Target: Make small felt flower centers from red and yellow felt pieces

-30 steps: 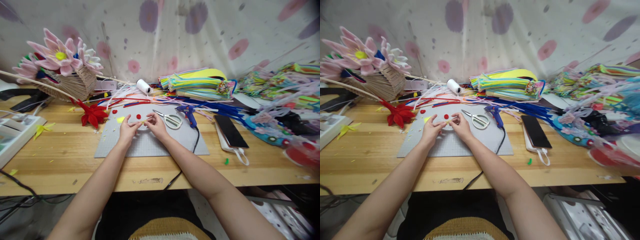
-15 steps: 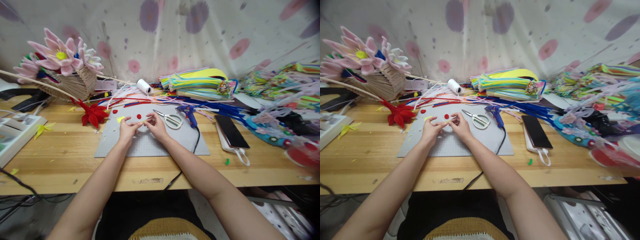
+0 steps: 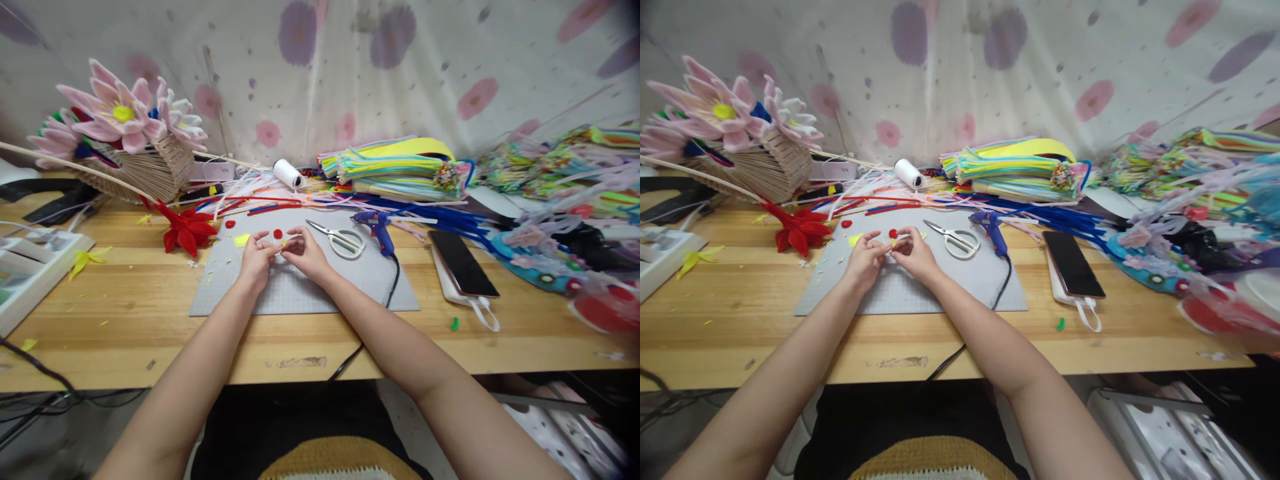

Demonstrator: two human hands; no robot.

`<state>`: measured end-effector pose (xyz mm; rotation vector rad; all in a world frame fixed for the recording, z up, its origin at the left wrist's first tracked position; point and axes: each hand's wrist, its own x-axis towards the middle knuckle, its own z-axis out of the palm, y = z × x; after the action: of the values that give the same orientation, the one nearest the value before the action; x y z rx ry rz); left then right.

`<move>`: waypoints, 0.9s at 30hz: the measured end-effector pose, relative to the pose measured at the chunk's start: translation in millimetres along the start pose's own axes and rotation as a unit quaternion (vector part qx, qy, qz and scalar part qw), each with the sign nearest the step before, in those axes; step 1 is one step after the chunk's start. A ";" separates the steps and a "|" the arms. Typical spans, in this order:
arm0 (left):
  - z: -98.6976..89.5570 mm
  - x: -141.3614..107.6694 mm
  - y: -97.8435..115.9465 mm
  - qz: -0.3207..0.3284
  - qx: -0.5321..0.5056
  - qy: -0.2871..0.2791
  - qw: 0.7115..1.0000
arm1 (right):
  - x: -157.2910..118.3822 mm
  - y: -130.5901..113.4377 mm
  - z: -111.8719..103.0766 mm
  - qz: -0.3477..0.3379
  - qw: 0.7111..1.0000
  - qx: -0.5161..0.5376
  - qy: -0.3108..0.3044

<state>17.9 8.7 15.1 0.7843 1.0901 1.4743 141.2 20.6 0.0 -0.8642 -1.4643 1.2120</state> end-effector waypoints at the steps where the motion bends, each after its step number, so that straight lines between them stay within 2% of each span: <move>1: 0.4 -0.2 0.0 0.007 0.006 -0.004 1.000 | 0.2 0.7 0.3 0.003 1.000 -0.002 0.002; 5: 3.7 -4.0 1.1 0.028 0.044 -0.015 0.999 | 1.0 3.5 -1.3 0.021 0.999 -0.012 0.030; 10: 7.7 -9.2 5.2 0.002 0.066 -0.011 0.998 | 2.9 4.7 -4.8 0.050 0.997 0.020 0.056; 17: 6.2 -8.0 4.4 -0.012 0.051 0.017 0.999 | 3.3 0.9 -3.6 0.079 0.994 0.068 0.040; 20: 5.3 -8.3 3.2 -0.002 0.074 0.024 0.997 | 2.8 -1.5 -5.0 0.074 0.996 0.048 0.034; 27: 7.3 -11.8 6.4 -0.002 0.100 0.055 0.993 | 1.7 -2.3 -7.1 0.020 0.996 -0.019 0.080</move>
<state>24.5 -1.3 24.8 0.8474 1.3366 1.4335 147.8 23.4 2.6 -0.9974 -1.3506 1.1216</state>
